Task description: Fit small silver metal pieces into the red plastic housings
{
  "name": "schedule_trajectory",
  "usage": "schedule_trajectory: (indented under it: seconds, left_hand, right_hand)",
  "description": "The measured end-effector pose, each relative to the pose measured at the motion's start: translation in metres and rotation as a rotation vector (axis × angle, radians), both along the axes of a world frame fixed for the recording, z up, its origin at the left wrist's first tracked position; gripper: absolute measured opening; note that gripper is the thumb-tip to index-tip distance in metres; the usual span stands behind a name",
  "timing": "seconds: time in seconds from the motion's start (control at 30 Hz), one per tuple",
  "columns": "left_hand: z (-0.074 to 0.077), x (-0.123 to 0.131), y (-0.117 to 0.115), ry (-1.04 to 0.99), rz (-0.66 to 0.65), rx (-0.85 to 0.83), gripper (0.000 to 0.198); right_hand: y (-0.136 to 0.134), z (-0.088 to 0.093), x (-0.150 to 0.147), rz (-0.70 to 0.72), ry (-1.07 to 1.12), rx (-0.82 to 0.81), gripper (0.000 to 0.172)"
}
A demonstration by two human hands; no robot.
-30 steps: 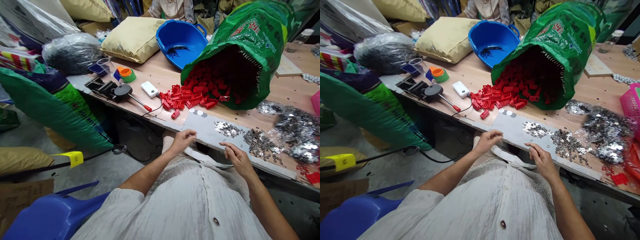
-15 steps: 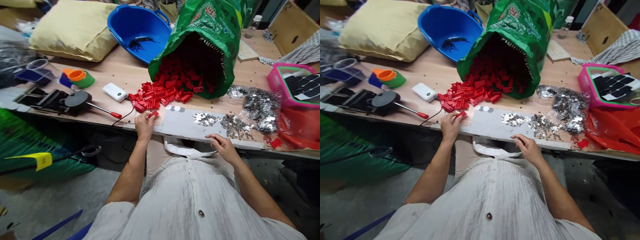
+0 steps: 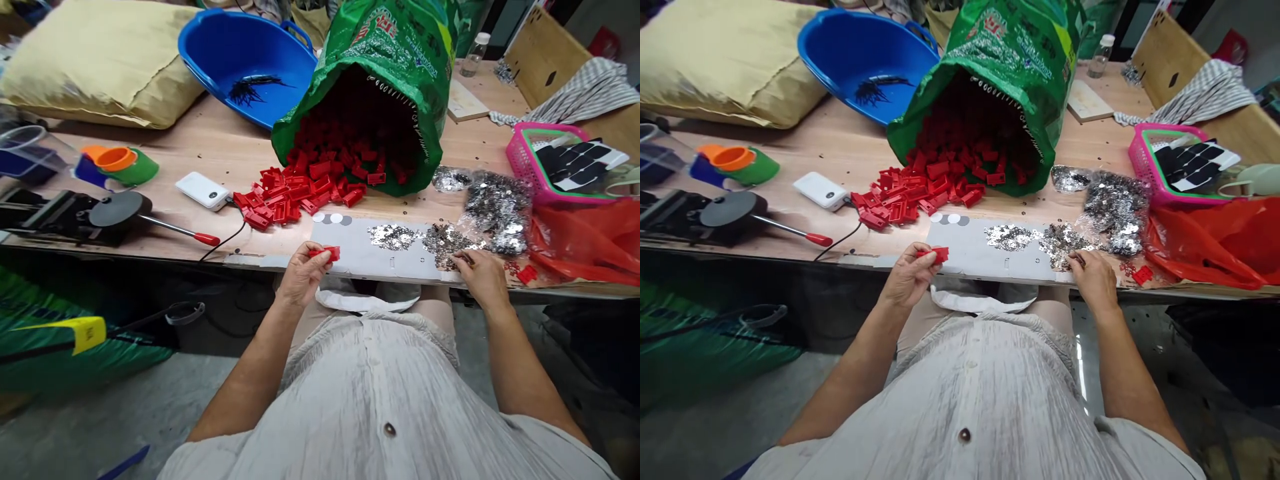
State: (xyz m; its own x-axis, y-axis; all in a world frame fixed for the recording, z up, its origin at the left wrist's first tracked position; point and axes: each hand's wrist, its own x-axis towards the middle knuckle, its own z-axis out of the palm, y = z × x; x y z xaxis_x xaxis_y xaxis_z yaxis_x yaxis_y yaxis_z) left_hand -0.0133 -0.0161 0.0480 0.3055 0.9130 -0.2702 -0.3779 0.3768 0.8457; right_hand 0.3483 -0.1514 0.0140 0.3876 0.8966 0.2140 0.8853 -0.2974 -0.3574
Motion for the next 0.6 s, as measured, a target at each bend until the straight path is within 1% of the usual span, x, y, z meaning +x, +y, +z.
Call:
schedule_trajectory:
  seconds: [0.1,0.2,0.3,0.37,0.47,0.6]
  left_hand:
    - [0.005,0.009,-0.011,0.041,-0.020,0.053,0.043]
    - [0.011,0.010,-0.016,0.050,-0.014,0.097,0.055]
    - [0.015,0.006,-0.015,0.034,0.012,0.119,0.050]
    - [0.016,0.002,-0.014,0.025,0.008,0.112,0.048]
    - [0.018,-0.002,-0.015,-0.017,-0.025,0.086,0.051]
    - [0.020,-0.004,-0.021,-0.120,-0.119,0.045,0.060]
  right_hand:
    - [0.007,-0.002,-0.006,-0.005,-0.029,-0.028,0.028]
    - [0.011,-0.002,-0.006,-0.008,-0.038,-0.061,0.025]
    - [0.011,-0.004,-0.002,-0.022,-0.055,-0.076,0.020]
    - [0.011,-0.004,-0.001,-0.029,-0.059,-0.064,0.019]
    - [0.009,-0.002,-0.002,-0.032,-0.054,-0.050,0.021]
    - [0.008,-0.002,-0.005,-0.075,-0.050,-0.022,0.027]
